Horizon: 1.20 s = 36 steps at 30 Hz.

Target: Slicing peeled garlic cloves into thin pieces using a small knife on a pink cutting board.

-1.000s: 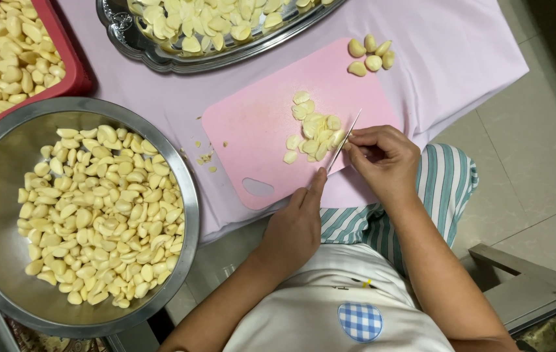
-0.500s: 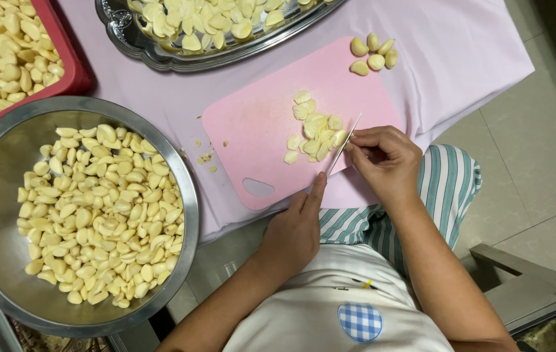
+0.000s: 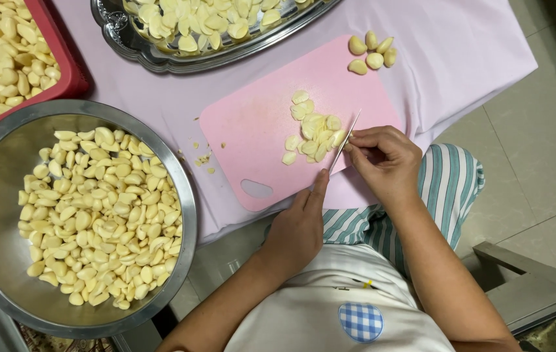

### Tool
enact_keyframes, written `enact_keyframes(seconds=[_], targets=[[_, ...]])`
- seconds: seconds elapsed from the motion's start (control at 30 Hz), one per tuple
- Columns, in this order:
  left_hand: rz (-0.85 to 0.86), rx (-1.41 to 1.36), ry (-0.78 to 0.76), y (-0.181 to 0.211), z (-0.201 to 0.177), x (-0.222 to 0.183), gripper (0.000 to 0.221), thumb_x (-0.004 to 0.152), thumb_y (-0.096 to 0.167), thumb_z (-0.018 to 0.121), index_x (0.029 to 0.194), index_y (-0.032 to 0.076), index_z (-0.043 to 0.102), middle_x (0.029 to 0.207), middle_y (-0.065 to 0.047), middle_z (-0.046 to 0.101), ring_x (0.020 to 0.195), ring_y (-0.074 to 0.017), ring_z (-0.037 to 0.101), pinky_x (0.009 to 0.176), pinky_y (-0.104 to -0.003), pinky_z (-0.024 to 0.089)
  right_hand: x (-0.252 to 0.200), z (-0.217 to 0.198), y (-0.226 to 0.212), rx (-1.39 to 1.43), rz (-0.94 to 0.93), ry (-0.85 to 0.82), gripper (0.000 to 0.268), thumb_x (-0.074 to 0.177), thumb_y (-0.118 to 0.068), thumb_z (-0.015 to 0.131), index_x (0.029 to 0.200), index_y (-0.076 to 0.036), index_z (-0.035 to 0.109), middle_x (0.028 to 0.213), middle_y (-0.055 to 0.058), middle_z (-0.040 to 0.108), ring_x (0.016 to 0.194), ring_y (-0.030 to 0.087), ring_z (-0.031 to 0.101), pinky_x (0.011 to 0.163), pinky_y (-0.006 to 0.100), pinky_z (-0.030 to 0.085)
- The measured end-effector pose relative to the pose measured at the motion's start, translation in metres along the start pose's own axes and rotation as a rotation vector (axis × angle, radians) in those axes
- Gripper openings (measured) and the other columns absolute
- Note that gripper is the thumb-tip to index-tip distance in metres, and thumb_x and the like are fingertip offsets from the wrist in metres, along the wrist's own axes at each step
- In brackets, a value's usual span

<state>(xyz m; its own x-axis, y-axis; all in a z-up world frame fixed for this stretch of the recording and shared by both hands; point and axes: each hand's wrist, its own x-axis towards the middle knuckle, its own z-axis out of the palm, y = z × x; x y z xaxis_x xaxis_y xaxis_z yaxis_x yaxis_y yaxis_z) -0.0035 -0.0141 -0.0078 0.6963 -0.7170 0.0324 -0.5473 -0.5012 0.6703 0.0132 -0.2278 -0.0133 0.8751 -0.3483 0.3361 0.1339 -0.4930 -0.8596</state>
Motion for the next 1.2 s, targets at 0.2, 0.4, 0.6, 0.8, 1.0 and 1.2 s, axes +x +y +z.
enact_keyframes(seconds=[0.2,0.4,0.6,0.8,1.0,1.2], targets=[[-0.003,0.007,0.055,-0.003,0.008,0.006,0.070,0.098,-0.001,0.049,0.166,-0.005,0.030,0.102,-0.021,0.061,0.071,-0.0378,0.072,0.058,-0.040,0.062,0.000,0.001,0.001,0.000,-0.013,0.003,0.012,0.085,0.006,0.089,0.092,0.000,0.082,0.091,0.019,0.078,0.084,0.032,0.075,0.067,0.034,0.060],[-0.007,0.147,0.115,0.007,0.015,0.015,0.078,0.091,-0.005,0.060,0.164,-0.007,0.033,0.096,-0.020,0.060,0.065,-0.0345,0.072,0.052,-0.041,0.061,-0.001,0.000,0.001,-0.002,-0.025,0.003,0.011,0.086,0.006,0.089,0.092,-0.001,0.082,0.092,0.019,0.078,0.085,0.033,0.076,0.068,0.035,0.060],[-0.059,0.121,0.026,0.009,0.005,0.008,0.079,0.089,-0.008,0.060,0.164,-0.006,0.033,0.097,-0.022,0.063,0.066,-0.0363,0.074,0.051,-0.043,0.062,-0.001,0.001,-0.006,-0.016,-0.031,0.014,0.011,0.085,0.007,0.088,0.091,0.000,0.082,0.090,0.020,0.077,0.083,0.033,0.075,0.067,0.034,0.060],[-0.111,-0.454,0.030,-0.006,-0.012,0.001,0.058,0.106,0.002,0.041,0.163,-0.006,0.033,0.145,-0.032,0.058,0.132,-0.0484,0.062,0.108,-0.051,0.054,-0.002,0.001,0.000,-0.011,-0.047,0.026,0.011,0.085,0.006,0.088,0.091,-0.001,0.082,0.091,0.019,0.078,0.084,0.033,0.076,0.068,0.036,0.060],[-0.056,-0.199,0.056,0.014,-0.022,-0.001,0.062,0.104,-0.001,0.044,0.165,-0.003,0.031,0.127,-0.030,0.063,0.108,-0.0455,0.073,0.088,-0.045,0.063,-0.004,0.001,0.001,-0.027,-0.039,0.019,0.010,0.086,0.005,0.088,0.092,-0.001,0.082,0.093,0.019,0.078,0.084,0.032,0.076,0.068,0.035,0.061],[-0.041,-0.116,0.031,0.009,-0.019,-0.008,0.066,0.103,0.001,0.047,0.166,-0.002,0.030,0.115,-0.027,0.065,0.093,-0.0419,0.076,0.077,-0.043,0.065,-0.003,0.001,-0.001,-0.036,-0.026,0.011,0.010,0.087,0.005,0.088,0.092,-0.001,0.082,0.092,0.019,0.078,0.083,0.032,0.076,0.067,0.035,0.060]])
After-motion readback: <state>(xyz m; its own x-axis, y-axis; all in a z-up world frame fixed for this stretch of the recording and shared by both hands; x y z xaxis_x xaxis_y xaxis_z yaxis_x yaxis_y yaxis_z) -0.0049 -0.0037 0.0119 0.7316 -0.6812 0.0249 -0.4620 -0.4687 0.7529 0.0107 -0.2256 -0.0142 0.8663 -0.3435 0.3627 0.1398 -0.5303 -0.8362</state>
